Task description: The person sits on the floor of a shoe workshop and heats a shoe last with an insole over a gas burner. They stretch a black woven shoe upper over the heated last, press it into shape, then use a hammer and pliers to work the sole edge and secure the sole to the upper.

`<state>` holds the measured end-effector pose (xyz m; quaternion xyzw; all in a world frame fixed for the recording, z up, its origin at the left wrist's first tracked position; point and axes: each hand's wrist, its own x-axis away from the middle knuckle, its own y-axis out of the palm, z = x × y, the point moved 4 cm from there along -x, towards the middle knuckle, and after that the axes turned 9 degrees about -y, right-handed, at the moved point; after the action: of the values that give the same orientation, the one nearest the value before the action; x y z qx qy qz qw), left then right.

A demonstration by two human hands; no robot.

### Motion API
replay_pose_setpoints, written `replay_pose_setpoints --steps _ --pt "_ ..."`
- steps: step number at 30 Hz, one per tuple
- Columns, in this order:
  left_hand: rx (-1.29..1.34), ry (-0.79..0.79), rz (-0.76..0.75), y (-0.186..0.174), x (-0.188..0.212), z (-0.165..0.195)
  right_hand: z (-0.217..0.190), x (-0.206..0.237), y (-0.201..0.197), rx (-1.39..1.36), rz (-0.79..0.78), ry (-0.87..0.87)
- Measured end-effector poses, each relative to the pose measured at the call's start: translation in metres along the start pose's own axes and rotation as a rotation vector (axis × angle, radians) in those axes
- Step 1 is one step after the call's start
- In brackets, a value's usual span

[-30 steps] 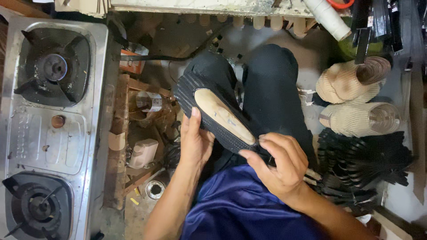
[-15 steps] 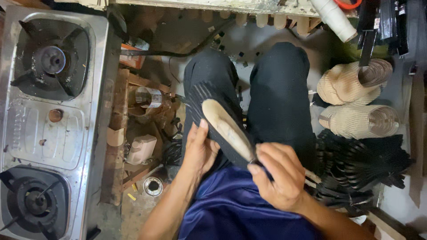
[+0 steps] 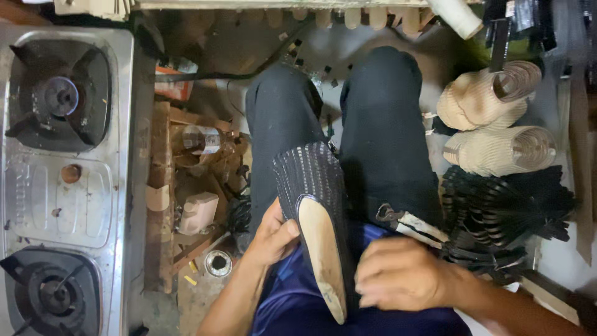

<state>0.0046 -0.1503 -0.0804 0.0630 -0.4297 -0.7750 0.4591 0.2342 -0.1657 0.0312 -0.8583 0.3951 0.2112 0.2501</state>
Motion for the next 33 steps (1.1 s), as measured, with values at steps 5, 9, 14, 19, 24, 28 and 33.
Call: replay_pose_setpoints --steps 5,9,14,19,24,28,33 --pt "-0.031 -0.03 -0.017 0.007 -0.004 -0.001 0.044 -0.003 -0.008 -0.186 0.497 0.751" --pt "-0.075 -0.039 -0.015 0.007 -0.003 0.0 0.063 -0.003 0.0 -0.356 0.63 0.784" --pt "-0.031 -0.055 -0.005 0.006 -0.003 -0.001 0.067 0.005 0.0 -0.45 0.767 0.627" --pt "-0.033 -0.06 -0.101 0.01 -0.009 0.003 0.083 0.019 -0.003 -0.548 0.835 0.706" --pt "-0.021 -0.086 -0.111 0.013 -0.013 0.011 0.098 0.028 -0.001 -0.751 0.872 0.721" --pt "-0.085 0.051 -0.007 0.009 -0.012 0.021 0.101 0.03 -0.001 -0.847 0.907 0.714" --pt "-0.062 0.201 0.199 -0.006 -0.012 0.027 0.103 0.028 -0.004 -0.885 0.892 0.692"
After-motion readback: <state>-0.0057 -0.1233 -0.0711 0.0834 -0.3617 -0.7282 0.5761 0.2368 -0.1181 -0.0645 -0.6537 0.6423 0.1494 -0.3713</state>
